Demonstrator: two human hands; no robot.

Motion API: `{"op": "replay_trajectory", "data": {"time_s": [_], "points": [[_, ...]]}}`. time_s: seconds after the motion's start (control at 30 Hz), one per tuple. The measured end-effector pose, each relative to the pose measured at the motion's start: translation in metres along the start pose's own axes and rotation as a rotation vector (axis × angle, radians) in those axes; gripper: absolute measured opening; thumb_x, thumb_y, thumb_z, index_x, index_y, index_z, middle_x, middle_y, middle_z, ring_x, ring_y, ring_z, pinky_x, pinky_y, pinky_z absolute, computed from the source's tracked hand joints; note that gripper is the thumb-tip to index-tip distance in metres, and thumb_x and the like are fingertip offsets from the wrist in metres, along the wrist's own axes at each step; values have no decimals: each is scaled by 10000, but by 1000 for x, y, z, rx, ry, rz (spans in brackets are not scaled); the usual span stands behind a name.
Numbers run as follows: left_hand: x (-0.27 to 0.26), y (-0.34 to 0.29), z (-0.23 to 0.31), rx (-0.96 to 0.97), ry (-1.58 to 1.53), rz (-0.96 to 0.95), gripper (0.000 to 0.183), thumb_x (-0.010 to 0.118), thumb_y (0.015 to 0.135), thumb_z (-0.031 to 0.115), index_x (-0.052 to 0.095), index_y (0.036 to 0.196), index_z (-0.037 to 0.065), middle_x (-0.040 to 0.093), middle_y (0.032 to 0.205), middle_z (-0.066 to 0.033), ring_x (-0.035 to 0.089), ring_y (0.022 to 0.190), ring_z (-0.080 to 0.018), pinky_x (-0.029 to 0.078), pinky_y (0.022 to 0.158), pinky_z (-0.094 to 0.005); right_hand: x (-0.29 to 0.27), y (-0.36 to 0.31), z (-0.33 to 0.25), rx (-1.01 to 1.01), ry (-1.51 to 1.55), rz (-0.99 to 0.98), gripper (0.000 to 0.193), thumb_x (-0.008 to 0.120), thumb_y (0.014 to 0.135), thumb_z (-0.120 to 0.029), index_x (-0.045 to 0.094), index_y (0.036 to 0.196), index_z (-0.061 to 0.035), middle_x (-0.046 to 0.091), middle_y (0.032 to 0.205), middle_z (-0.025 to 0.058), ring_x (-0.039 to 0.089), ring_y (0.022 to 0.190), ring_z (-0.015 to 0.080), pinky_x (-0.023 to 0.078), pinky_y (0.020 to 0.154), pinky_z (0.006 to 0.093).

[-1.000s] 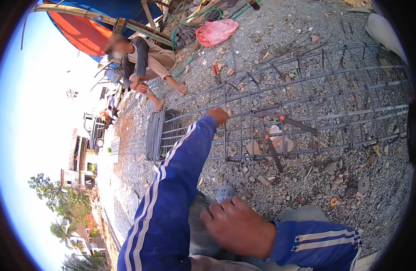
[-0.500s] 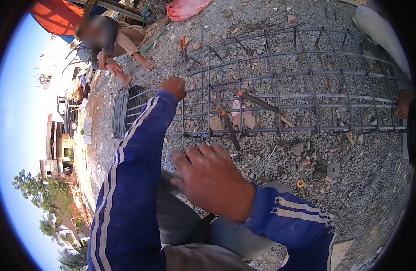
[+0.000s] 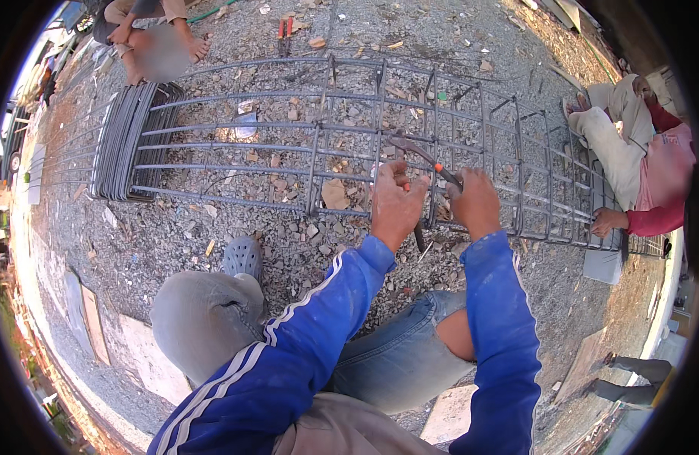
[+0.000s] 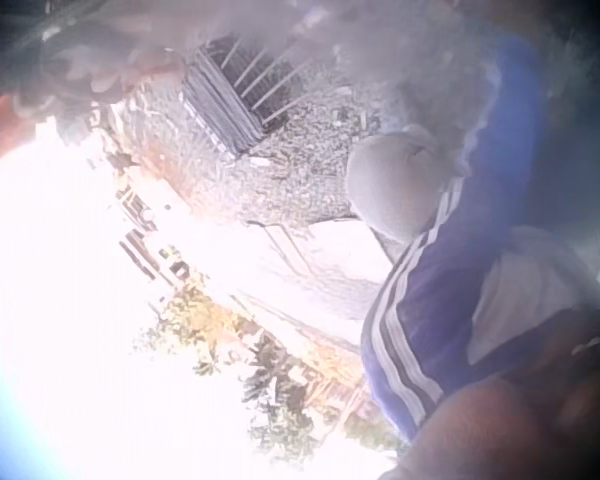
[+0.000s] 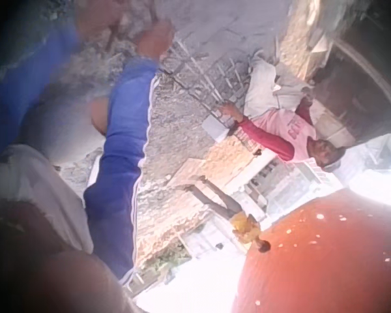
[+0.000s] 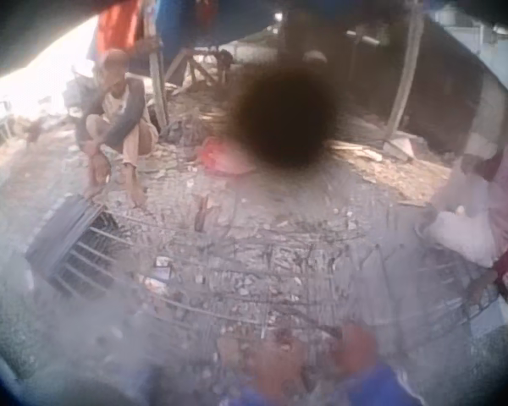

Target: The person assembles a rebar cage by hand and using pliers, securing metal wires around the intersections of the reinforcement bars.

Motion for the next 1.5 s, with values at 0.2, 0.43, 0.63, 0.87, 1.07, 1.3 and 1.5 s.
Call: {"op": "replay_trajectory", "data": {"time_s": [0.2, 0.43, 0.63, 0.87, 1.07, 1.3, 1.5], "points": [[-3, -5, -4, -144, -250, 84, 706, 760, 800, 284, 417, 1293, -86, 567, 1112, -195, 563, 1001, -257, 452, 891, -377, -34, -20, -43, -79, -86, 116, 242, 642, 877, -201, 545, 1045, -57, 618, 994, 163, 623, 909, 382, 474, 756, 495], [-25, 33, 30, -354, -951, -67, 588, 794, 790, 393, 544, 1118, -27, 590, 967, -73, 544, 873, -143, 453, 778, -293, -127, -25, -168, -313, -381, 80, 223, 673, 820, -134, 550, 994, -68, 582, 900, 130, 622, 833, 344, 488, 682, 442], [-59, 78, 40, -821, -1213, -181, 495, 702, 820, 558, 527, 971, 121, 471, 788, 7, 521, 777, -133, 439, 632, -367, -127, 53, -286, -507, -599, -156, 237, 679, 784, -99, 561, 985, -59, 592, 906, 118, 618, 831, 333, 493, 683, 440], [-63, 93, 54, -1036, -1521, -213, 458, 712, 807, 552, 540, 932, 147, 498, 776, 31, 506, 709, -95, 359, 583, -260, -119, 97, -346, -522, -836, -310, 198, 667, 776, -97, 591, 957, -67, 610, 878, 98, 622, 857, 308, 498, 716, 421], [-67, 94, 39, -1013, -1506, -176, 408, 666, 848, 552, 536, 956, 181, 531, 782, 21, 563, 843, -162, 426, 779, -487, -99, 102, -355, -671, -817, -365, 204, 677, 764, -93, 592, 946, -59, 602, 866, 96, 623, 849, 296, 504, 676, 411], [-64, 100, 52, -1000, -1718, -69, 261, 592, 942, 329, 554, 906, 73, 547, 783, -36, 596, 756, -177, 567, 688, -456, -104, 82, -328, -502, -775, -371, 298, 684, 776, -155, 559, 1025, -49, 577, 930, 113, 598, 903, 281, 444, 817, 422], [-71, 103, 59, -1079, -1560, -94, 251, 579, 959, 310, 552, 906, 67, 553, 789, -48, 601, 742, -184, 571, 672, -444, -99, 68, -317, -744, -1091, -217, 480, 678, 751, -156, 527, 1190, -34, 546, 1024, 124, 557, 970, 279, 432, 834, 430]]}}
Point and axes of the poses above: each hand's wrist, its own y-axis towards the middle knuckle, its own x-axis out of the palm, z = x × y, the point moved 5 cm from there along y, towards the middle knuckle
